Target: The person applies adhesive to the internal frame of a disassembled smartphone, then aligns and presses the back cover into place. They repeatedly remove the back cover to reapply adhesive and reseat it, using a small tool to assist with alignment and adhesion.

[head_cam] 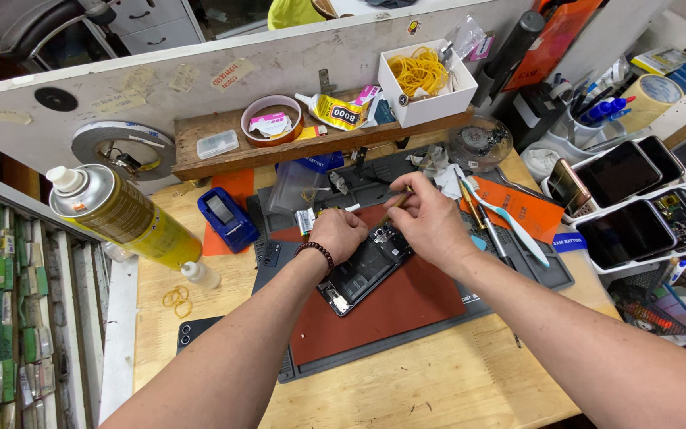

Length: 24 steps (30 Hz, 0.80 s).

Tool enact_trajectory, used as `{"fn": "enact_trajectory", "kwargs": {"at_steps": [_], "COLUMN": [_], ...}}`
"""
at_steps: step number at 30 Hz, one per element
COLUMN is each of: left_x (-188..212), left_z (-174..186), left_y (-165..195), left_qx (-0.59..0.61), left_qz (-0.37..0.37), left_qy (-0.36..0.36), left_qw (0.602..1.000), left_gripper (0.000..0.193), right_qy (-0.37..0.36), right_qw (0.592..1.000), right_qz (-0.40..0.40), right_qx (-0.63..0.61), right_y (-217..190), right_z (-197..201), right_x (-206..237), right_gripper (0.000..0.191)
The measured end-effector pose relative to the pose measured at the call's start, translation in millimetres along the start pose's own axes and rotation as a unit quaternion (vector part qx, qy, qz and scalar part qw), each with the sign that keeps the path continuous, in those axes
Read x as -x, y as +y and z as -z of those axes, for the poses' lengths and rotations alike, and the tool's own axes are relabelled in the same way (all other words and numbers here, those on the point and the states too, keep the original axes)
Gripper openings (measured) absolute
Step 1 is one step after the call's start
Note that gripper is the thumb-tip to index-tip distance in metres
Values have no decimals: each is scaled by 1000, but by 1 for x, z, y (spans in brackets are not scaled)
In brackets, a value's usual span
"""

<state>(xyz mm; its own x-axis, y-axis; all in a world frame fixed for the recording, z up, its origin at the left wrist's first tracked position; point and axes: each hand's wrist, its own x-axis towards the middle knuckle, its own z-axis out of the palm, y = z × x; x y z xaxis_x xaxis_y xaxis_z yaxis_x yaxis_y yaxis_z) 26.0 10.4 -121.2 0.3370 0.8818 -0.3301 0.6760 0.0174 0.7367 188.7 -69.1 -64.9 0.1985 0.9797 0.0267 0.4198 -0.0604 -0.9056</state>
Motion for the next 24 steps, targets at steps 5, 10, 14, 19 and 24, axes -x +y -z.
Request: {"fn": "enact_trajectory", "kwargs": {"at_steps": [5,10,14,19,24], "left_x": [-1,-2,-3,-4,-1], "left_z": [-2,-3,-3,-2,0], "left_y": [-2,-1,-2,0,2], "left_qx": [10,16,10,-2,-7], "left_qz": [8,11,5,6,14], "left_qy": [5,1,1,2,-3], "left_qw": [1000,1000,1000,1000,1000], "left_gripper": [18,17,18,19,24], "right_qy": [1,4,-6,-54,-79], "right_qw": [997,997,995,963,933], "right_qz": [-2,2,31,114,209], "right_qx": [75,81,97,237,280], "right_y": [-1,-2,-9,-24,-35], "right_z": [-4,-4,-2,2,-8], "right_x": [-1,0,3,-1,-5], "right_gripper": [29,29,26,15,12]}}
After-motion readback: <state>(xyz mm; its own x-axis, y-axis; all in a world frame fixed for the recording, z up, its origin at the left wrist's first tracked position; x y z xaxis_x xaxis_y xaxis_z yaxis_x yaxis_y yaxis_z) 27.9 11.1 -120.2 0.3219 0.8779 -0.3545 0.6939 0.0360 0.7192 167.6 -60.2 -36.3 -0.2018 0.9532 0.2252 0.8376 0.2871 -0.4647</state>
